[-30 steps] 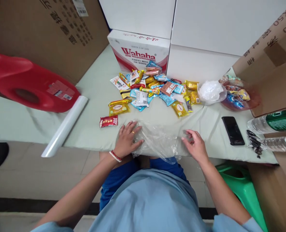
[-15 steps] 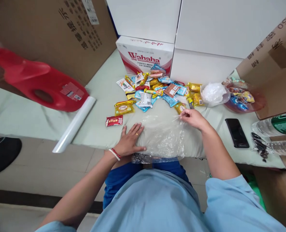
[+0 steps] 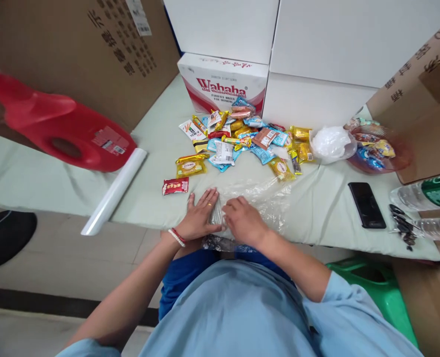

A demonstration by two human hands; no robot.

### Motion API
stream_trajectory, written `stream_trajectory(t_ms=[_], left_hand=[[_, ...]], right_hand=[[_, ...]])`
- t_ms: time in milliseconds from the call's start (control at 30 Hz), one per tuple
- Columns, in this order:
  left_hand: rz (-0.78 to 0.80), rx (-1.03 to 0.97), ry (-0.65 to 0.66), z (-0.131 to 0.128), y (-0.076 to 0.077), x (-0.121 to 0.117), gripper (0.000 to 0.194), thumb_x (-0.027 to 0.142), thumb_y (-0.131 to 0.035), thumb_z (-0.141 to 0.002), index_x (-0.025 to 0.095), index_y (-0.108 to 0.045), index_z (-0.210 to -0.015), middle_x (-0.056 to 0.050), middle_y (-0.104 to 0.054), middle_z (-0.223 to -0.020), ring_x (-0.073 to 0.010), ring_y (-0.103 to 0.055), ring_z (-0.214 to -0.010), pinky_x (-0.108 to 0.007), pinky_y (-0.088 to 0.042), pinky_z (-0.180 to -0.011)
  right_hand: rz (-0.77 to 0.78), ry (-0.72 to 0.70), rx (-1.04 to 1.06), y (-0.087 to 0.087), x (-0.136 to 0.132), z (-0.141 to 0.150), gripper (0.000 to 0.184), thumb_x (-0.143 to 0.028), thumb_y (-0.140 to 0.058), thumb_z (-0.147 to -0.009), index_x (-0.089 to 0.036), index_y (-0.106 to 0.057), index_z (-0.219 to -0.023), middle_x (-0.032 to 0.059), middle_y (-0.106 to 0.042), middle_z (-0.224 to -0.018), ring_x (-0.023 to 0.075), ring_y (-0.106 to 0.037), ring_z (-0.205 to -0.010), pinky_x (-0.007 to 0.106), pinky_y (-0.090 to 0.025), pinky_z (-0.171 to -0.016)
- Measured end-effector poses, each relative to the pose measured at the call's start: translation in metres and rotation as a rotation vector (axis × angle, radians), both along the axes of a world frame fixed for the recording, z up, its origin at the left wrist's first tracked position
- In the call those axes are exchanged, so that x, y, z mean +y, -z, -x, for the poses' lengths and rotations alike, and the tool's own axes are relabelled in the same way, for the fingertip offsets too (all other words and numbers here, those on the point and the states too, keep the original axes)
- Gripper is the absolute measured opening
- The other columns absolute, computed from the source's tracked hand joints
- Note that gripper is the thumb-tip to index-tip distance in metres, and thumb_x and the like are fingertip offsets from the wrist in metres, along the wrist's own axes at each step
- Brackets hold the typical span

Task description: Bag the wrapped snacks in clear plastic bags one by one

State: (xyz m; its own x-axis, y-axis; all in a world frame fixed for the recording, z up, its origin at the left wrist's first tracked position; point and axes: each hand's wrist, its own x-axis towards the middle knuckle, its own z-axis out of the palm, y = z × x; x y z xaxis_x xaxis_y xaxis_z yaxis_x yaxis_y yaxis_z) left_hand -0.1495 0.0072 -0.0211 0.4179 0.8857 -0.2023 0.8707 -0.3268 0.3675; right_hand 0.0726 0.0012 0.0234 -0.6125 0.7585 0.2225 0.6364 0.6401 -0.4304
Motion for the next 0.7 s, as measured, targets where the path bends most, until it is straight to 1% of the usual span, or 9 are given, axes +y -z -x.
stream_trajectory(t_ms=[67,133,233,300,333,400,467,567,700], left_hand=[[0.023,-0.076,-0.020,0.008,-0.001,0.003,0.094,0.045,-0.065,-0.085,0.014,-0.021,-0.163,-0.020,-0.020,-0.171,-0.0354,-0.019,-0.159,-0.070,-0.006,-0.124],[-0.027,-0.153,-0.076,0.012,-0.005,0.003,0.079,0.032,-0.061,-0.086,0.016,-0.035,-0.158,-0.018,-0.030,-0.168,-0.0340,-0.022,-0.158,-0.066,-0.018,-0.124],[-0.283,-0.222,-0.254,0.002,-0.019,-0.006,0.049,0.021,-0.056,-0.086,0.018,-0.062,-0.134,-0.015,-0.053,-0.153,-0.0342,-0.035,-0.150,-0.061,-0.032,-0.119],[-0.399,-0.263,-0.292,-0.018,-0.027,-0.012,0.034,0.018,-0.052,-0.089,0.020,-0.071,-0.118,-0.013,-0.066,-0.132,-0.0321,-0.050,-0.135,-0.057,-0.041,-0.112],[-0.392,-0.291,-0.243,-0.030,-0.030,-0.014,0.032,0.018,-0.051,-0.091,0.021,-0.072,-0.114,-0.012,-0.069,-0.123,-0.0299,-0.055,-0.126,-0.054,-0.045,-0.109],[-0.301,-0.310,-0.120,-0.051,-0.030,-0.010,0.035,0.016,-0.047,-0.093,0.021,-0.072,-0.116,-0.010,-0.071,-0.119,-0.0257,-0.058,-0.118,-0.048,-0.047,-0.108],[-0.216,-0.238,-0.137,-0.062,-0.024,0.001,0.037,0.019,-0.043,-0.096,0.019,-0.071,-0.120,-0.011,-0.069,-0.127,-0.0249,-0.057,-0.123,-0.045,-0.045,-0.112],[-0.204,-0.118,-0.295,-0.057,-0.010,0.021,0.043,0.029,-0.036,-0.102,0.019,-0.070,-0.126,-0.011,-0.067,-0.136,-0.0279,-0.051,-0.136,-0.051,-0.039,-0.117],[-0.242,-0.061,-0.246,-0.034,0.002,0.029,0.053,0.037,-0.025,-0.106,0.020,-0.058,-0.143,-0.009,-0.057,-0.152,-0.0250,-0.044,-0.147,-0.051,-0.032,-0.122]], right_hand=[[0.054,-0.030,-0.052,0.023,-0.012,0.020,0.029,-0.022,-0.058,-0.098,-0.014,-0.069,-0.123,0.0160,-0.065,-0.133,0.0292,-0.053,-0.126,0.045,-0.048,-0.106],[0.079,-0.017,-0.065,0.042,-0.017,0.030,0.040,-0.025,-0.061,-0.097,-0.013,-0.064,-0.135,0.0175,-0.055,-0.149,0.0313,-0.044,-0.140,0.050,-0.041,-0.116],[0.089,0.002,-0.039,0.058,-0.016,0.034,0.048,-0.025,-0.061,-0.097,-0.014,-0.059,-0.144,0.0166,-0.048,-0.157,0.0321,-0.038,-0.147,0.053,-0.035,-0.121],[0.098,-0.005,-0.015,0.063,-0.016,0.033,0.051,-0.024,-0.060,-0.097,-0.014,-0.056,-0.147,0.0171,-0.049,-0.156,0.0314,-0.038,-0.148,0.053,-0.034,-0.122],[0.107,-0.008,-0.005,0.065,-0.016,0.033,0.053,-0.023,-0.060,-0.096,-0.013,-0.055,-0.148,0.0182,-0.051,-0.155,0.0318,-0.039,-0.148,0.054,-0.033,-0.122],[0.134,0.002,0.002,0.068,-0.016,0.033,0.057,-0.021,-0.060,-0.094,-0.010,-0.053,-0.149,0.0213,-0.054,-0.151,0.0341,-0.041,-0.146,0.056,-0.034,-0.122],[0.158,0.025,0.002,0.069,-0.016,0.033,0.058,-0.022,-0.061,-0.093,-0.008,-0.053,-0.149,0.0231,-0.054,-0.150,0.0366,-0.042,-0.146,0.059,-0.034,-0.121],[0.160,-0.004,0.021,0.066,-0.014,0.031,0.053,-0.025,-0.063,-0.094,-0.013,-0.058,-0.146,0.0202,-0.051,-0.154,0.0357,-0.038,-0.148,0.059,-0.034,-0.121],[0.134,-0.058,0.120,0.059,-0.012,0.026,0.042,-0.021,-0.057,-0.097,-0.018,-0.063,-0.138,0.0157,-0.052,-0.151,0.0310,-0.040,-0.145,0.057,-0.038,-0.119]])
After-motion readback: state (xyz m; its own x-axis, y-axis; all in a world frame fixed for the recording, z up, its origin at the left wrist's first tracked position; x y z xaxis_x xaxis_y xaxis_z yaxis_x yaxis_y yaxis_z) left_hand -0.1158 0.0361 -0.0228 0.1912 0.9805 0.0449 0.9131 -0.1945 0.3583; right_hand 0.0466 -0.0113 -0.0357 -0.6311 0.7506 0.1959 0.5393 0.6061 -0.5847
